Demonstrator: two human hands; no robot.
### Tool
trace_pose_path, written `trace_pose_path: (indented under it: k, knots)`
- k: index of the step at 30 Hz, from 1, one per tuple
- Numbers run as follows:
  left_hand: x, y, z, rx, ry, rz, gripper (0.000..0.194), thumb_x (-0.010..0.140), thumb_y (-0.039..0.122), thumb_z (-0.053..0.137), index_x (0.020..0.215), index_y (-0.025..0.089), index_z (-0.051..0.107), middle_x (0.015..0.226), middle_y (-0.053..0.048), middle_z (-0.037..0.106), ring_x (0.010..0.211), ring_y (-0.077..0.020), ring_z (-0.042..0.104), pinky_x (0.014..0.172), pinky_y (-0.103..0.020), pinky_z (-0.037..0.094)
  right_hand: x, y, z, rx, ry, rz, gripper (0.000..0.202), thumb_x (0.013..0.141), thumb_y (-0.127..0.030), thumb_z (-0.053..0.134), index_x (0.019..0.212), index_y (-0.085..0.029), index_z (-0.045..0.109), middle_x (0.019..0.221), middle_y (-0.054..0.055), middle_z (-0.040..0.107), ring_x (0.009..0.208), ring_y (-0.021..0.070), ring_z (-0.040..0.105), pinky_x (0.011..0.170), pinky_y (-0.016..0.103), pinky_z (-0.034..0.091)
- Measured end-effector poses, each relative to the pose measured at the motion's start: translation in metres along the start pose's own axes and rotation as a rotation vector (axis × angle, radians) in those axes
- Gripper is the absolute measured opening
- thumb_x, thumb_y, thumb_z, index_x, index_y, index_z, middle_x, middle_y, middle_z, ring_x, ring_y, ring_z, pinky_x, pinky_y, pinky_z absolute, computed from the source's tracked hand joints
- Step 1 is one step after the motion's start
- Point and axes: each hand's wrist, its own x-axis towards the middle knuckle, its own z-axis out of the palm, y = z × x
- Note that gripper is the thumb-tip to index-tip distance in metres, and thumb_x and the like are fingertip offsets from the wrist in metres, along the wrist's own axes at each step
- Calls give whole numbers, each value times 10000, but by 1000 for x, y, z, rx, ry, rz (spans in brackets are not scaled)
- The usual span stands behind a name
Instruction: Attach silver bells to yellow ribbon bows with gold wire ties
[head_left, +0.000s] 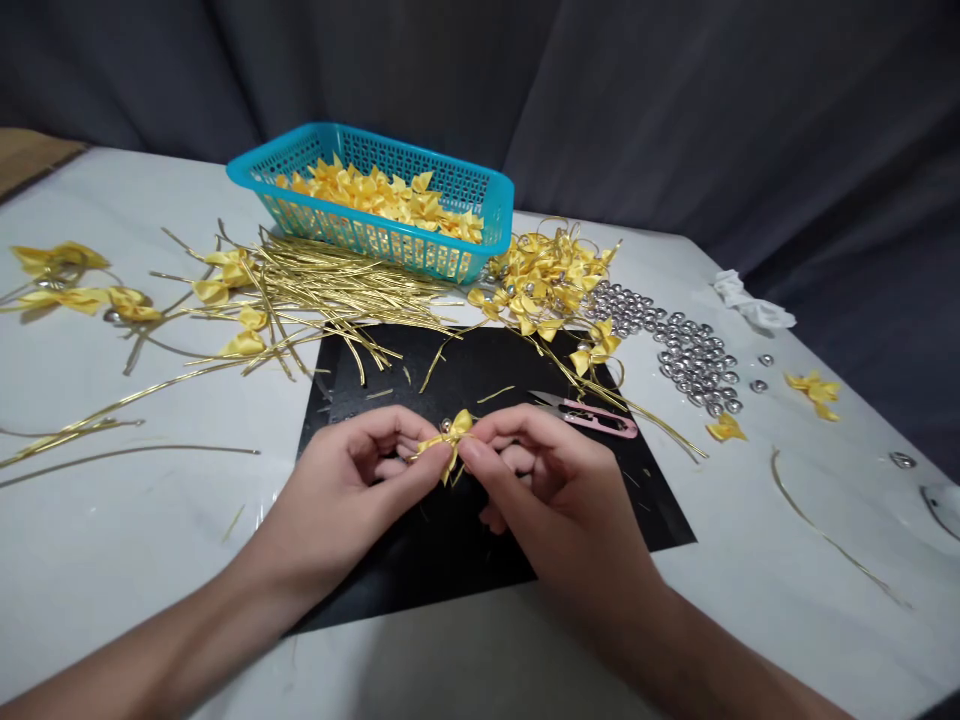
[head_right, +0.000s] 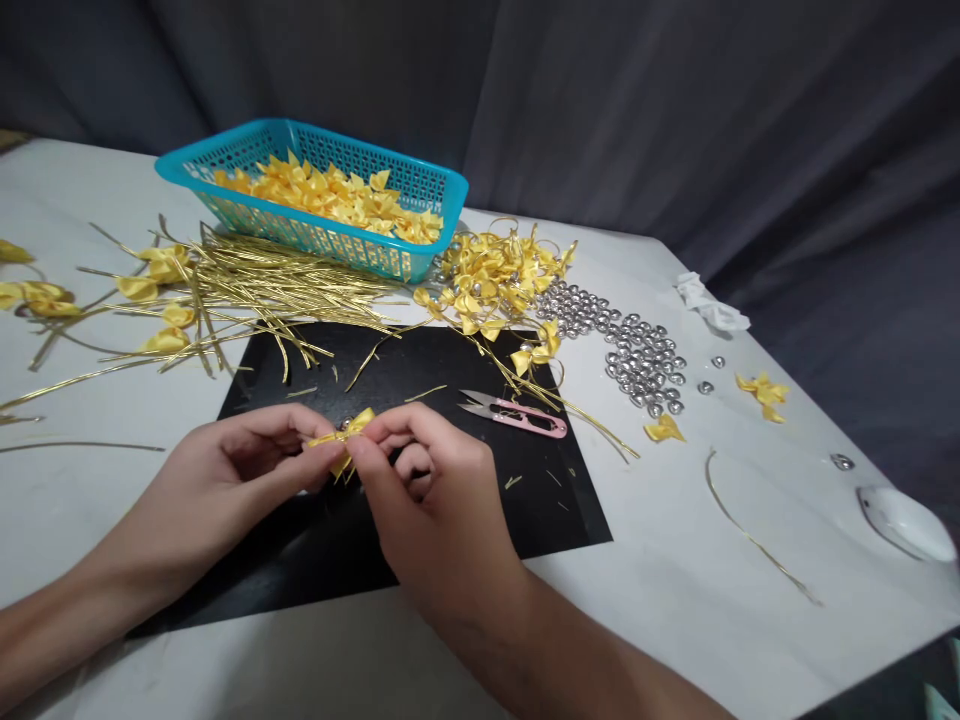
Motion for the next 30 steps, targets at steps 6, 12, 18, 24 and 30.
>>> trace_pose_path:
  k: [6, 12, 18, 24, 30]
  knots:
    - [0, 2, -2, -124, -59, -87, 140, 600, 197, 752, 646, 161, 625, 548, 24, 641, 546, -90, 560, 498, -136, 401, 1, -3, 0, 114, -52, 218, 154, 751, -296, 646, 698, -171, 574, 569, -36, 579, 409, 46, 470, 392, 148, 426]
    - [1, -1, -3, -90, -106, -41, 132, 650, 240, 734, 644, 161, 628, 543, 29, 616, 526, -75, 519, 482, -133, 377, 1, -4, 0, 147, -29, 106, 113, 757, -226, 639, 678, -169, 580, 538, -37, 576, 406, 43, 464, 384, 144, 365]
    - [0, 0, -2, -74, -109, -1, 99, 700, 210, 706, 649, 167, 632, 548, 48, 592, 537, -67, 515, 499, -125, 396, 0, -2, 0, 103, -5, 87, 110, 746, -230, 654, 703, -170, 572, 533, -44, 545, 423, 53, 463, 394, 158, 365]
    - [1, 0, 0, -120, -133, 55, 153, 848, 248, 556, 726, 172, 605, 593, 43, 622, 581, -65, 571, 561, -121, 448, -3, 2, -5, -258, -5, -328, 124, 849, -156, 542, 748, -182, 609, 698, -7, 635, 521, 64, 503, 489, 176, 411]
    - [2, -5, 0, -80, -101, 133, 207, 894, 237, 485, 713, 173, 563, 575, 58, 562, 555, -52, 531, 550, -115, 434, -1, 7, -14, -637, -26, -679, 162, 885, -136, 512, 806, -223, 624, 755, -12, 636, 688, 96, 584, 584, 187, 417]
